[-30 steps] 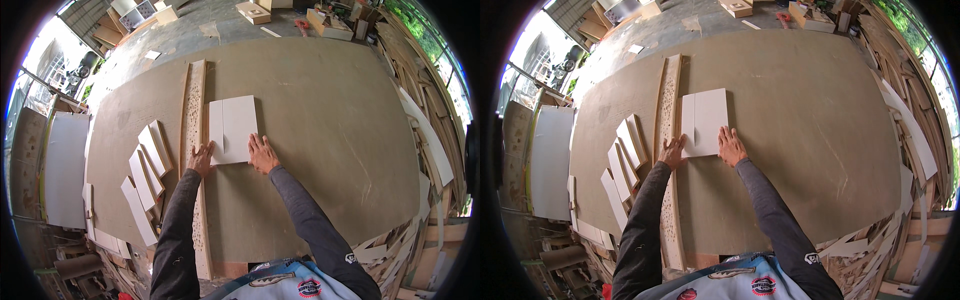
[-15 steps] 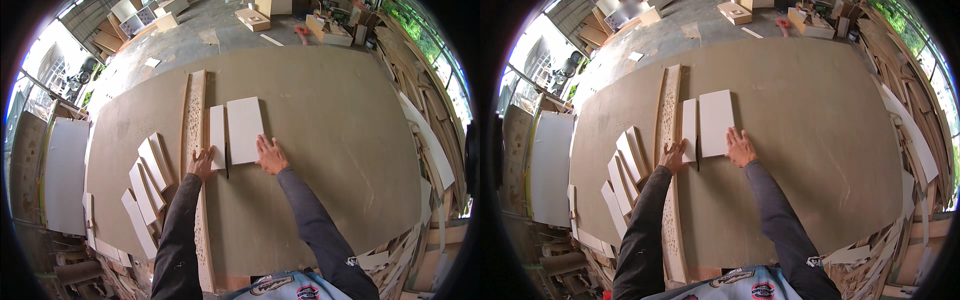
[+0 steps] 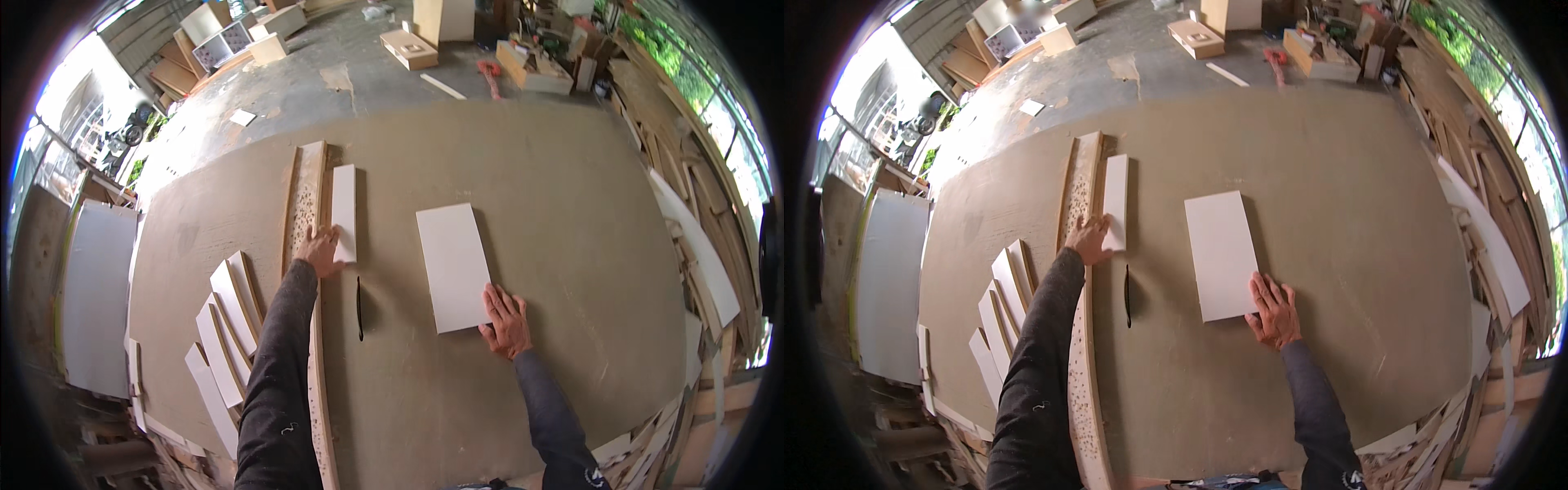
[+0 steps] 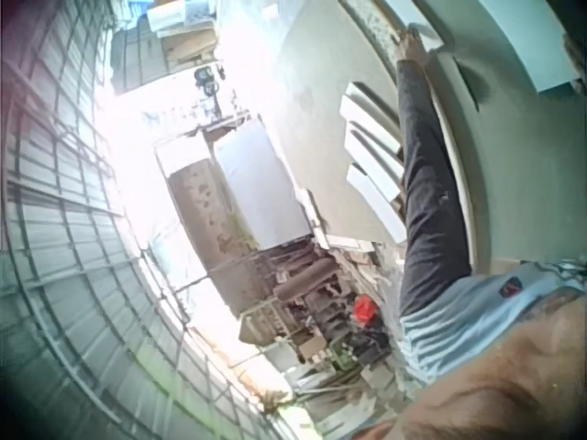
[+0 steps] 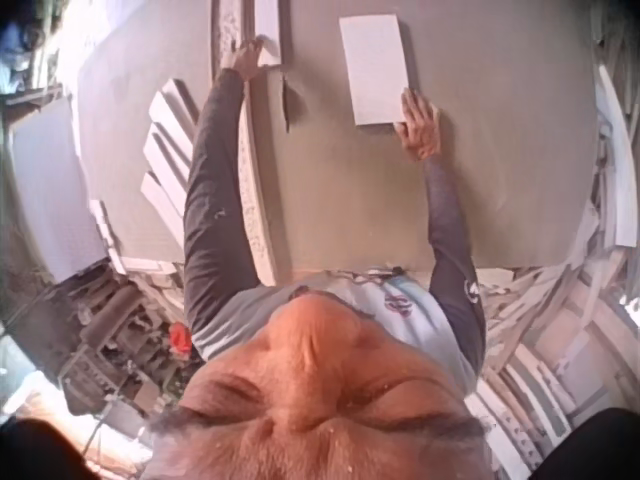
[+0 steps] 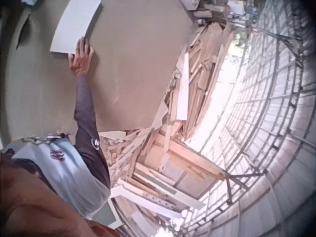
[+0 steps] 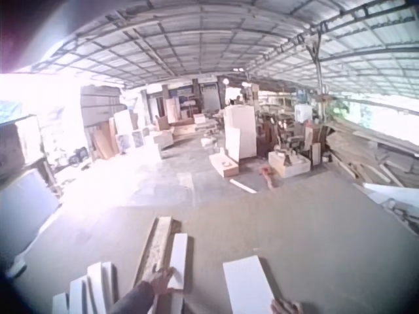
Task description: The person positions several rectangular white boards one at a time on a work table, aligns them against a guide, and moves them through a table saw to trim or slot them. The person then gathers the cut boards and moves them to a stack.
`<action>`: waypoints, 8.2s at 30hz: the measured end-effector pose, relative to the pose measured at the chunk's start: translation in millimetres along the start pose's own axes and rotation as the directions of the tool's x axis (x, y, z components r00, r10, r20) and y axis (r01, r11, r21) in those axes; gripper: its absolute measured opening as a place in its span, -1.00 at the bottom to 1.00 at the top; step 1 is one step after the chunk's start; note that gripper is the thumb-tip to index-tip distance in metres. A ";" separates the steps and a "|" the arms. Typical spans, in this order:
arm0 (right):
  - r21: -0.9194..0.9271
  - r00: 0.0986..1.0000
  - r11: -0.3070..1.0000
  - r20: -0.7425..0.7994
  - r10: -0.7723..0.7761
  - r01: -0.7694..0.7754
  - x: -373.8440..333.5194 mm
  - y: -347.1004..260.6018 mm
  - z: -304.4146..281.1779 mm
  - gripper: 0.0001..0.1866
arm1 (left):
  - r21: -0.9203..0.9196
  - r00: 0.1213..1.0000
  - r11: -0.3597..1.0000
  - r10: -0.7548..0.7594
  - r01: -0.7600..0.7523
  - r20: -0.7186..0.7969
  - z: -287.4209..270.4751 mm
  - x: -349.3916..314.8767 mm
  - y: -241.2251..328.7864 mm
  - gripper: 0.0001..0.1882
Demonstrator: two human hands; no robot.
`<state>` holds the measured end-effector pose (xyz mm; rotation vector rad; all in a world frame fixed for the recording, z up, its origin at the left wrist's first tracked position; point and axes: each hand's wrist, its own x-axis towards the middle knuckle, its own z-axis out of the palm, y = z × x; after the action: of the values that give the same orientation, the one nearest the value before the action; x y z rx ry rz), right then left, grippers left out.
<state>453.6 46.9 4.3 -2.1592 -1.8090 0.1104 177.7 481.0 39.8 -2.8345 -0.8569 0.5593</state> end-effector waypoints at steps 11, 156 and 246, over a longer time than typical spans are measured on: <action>-0.017 1.000 1.000 -0.001 0.008 -0.008 3.6 0.1 2.4 -0.22 | -0.559 0.837 0.712 -0.544 0.424 -0.057 2.6 88.4 2.7 -0.37; 0.153 0.936 0.968 0.260 -0.235 0.200 -206.3 -283.1 56.4 0.12 | -0.245 0.992 0.964 0.119 -0.106 0.038 99.2 -487.9 215.5 0.24; -0.082 0.832 0.904 0.433 -0.347 0.419 -67.0 -227.5 30.9 0.07 | -0.062 0.989 0.996 0.071 -0.064 0.127 85.8 -350.8 159.0 0.12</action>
<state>217.4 21.1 31.8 -1.9285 -2.5509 0.3453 -44.5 155.1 34.0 -2.9156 -0.8124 0.7469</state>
